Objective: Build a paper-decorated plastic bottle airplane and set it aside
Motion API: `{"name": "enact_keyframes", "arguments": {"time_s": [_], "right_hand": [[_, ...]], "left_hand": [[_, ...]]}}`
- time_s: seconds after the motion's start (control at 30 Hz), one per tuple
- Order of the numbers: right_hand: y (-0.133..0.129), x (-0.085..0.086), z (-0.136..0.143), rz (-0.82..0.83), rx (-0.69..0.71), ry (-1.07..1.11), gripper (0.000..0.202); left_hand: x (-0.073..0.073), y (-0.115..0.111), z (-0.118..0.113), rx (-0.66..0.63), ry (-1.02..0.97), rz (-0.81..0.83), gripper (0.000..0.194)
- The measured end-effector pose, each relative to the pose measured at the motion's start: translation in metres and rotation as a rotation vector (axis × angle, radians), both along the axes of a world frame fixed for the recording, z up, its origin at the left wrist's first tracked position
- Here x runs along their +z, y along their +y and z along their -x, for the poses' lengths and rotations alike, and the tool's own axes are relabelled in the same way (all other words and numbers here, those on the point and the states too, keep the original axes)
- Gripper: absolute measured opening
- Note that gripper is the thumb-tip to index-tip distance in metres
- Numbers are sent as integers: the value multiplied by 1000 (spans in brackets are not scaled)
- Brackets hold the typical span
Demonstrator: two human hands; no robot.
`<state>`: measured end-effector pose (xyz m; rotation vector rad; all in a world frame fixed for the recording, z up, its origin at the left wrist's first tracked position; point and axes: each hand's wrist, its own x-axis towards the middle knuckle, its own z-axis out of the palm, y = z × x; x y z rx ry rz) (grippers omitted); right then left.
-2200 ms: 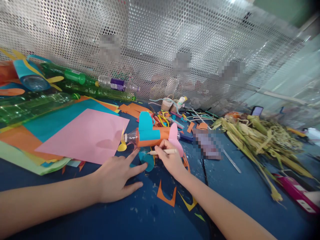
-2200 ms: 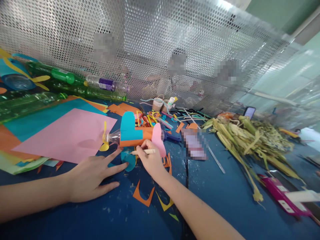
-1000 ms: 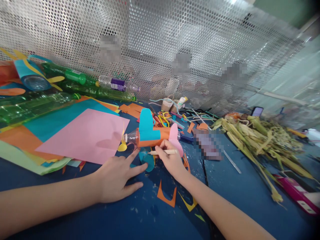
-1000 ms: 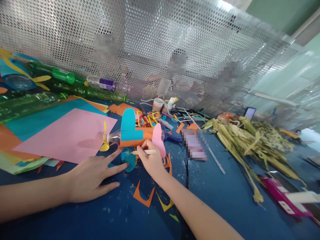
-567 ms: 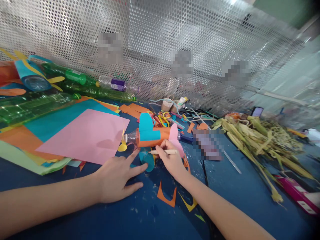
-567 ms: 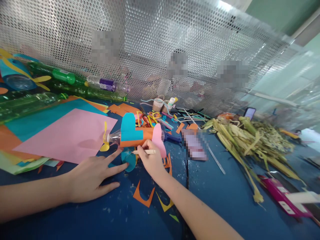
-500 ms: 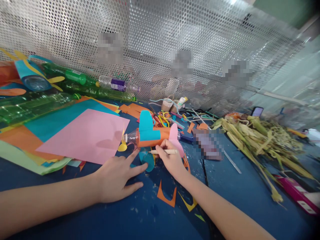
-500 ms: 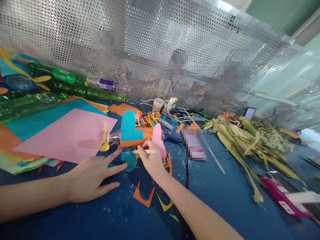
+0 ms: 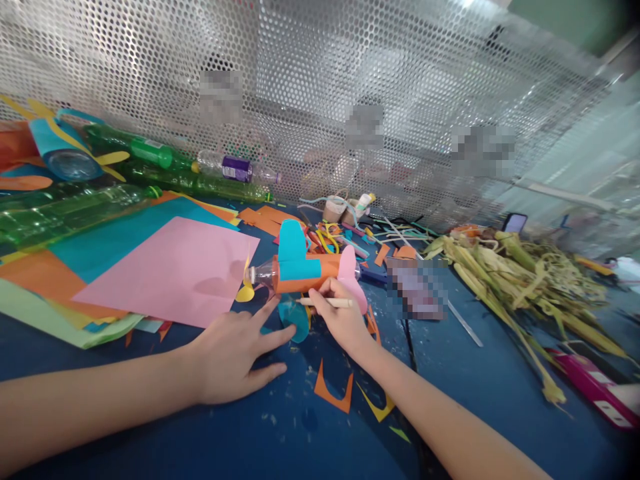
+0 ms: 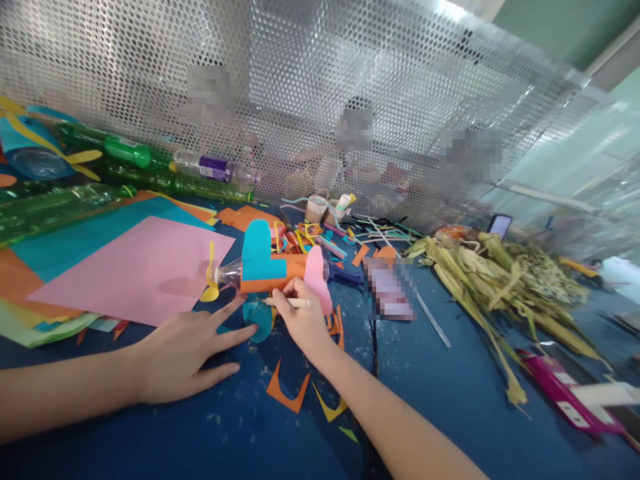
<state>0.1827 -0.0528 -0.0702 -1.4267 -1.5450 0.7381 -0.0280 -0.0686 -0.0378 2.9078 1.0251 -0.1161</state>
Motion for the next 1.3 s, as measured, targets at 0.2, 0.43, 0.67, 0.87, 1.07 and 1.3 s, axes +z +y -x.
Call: {"name": "enact_keyframes", "arguments": {"time_s": [0.2, 0.43, 0.67, 0.87, 1.07, 1.3], "right_hand": [[0, -1, 0, 2, 15, 13, 29], [0, 1, -1, -5, -2, 9, 28], [-2, 2, 0, -2, 9, 7, 27], [-2, 2, 0, 3, 10, 28, 27], [-2, 4, 2, -13, 18, 9, 28], [-1, 0, 1, -14, 27, -10, 28]], "left_hand": [[1, 0, 1, -7, -20, 20, 52], [-1, -1, -2, 29, 12, -18, 50], [2, 0, -1, -7, 2, 15, 50], [3, 0, -1, 7, 13, 7, 50], [2, 0, -1, -7, 8, 16, 50], [-1, -1, -1, 16, 5, -14, 49]]}}
